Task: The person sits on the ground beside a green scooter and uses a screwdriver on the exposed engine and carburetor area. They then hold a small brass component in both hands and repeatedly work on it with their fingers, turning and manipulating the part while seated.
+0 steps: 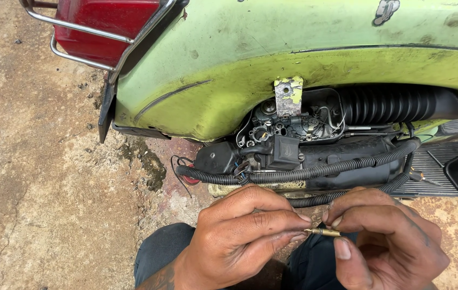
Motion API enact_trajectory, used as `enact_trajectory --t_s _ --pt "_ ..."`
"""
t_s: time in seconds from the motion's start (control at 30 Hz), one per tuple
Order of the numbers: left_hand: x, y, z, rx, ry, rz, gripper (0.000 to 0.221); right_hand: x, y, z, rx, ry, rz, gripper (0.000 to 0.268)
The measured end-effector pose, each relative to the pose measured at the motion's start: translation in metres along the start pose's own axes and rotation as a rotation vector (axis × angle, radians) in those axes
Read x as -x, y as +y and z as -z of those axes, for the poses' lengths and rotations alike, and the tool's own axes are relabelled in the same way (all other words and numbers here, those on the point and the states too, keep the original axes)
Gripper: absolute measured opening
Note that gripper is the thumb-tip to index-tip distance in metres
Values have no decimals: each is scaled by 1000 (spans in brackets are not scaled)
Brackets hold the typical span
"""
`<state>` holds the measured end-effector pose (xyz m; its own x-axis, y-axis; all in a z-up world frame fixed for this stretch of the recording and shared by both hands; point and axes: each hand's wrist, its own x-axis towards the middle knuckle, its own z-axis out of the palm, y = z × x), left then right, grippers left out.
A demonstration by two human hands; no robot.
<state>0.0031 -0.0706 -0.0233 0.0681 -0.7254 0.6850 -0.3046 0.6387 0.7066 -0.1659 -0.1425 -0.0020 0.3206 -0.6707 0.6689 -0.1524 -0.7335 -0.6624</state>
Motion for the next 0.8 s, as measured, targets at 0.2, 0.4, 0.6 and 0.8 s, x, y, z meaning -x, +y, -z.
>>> enact_trajectory --t_s 0.2,0.4,0.6,0.8 --pt "-1 0 0 -7 4 -5 14 1 2 0 -7 10 32 27" --pt "-1 3 0 -27 19 -7 13 0 0 1 -15 -2 11 28" --pt "1 2 -1 -12 23 -16 14 3 10 8 -37 -70 5 28" --pt "2 2 -1 -11 16 -12 15 2 9 8 -54 -76 22 29"
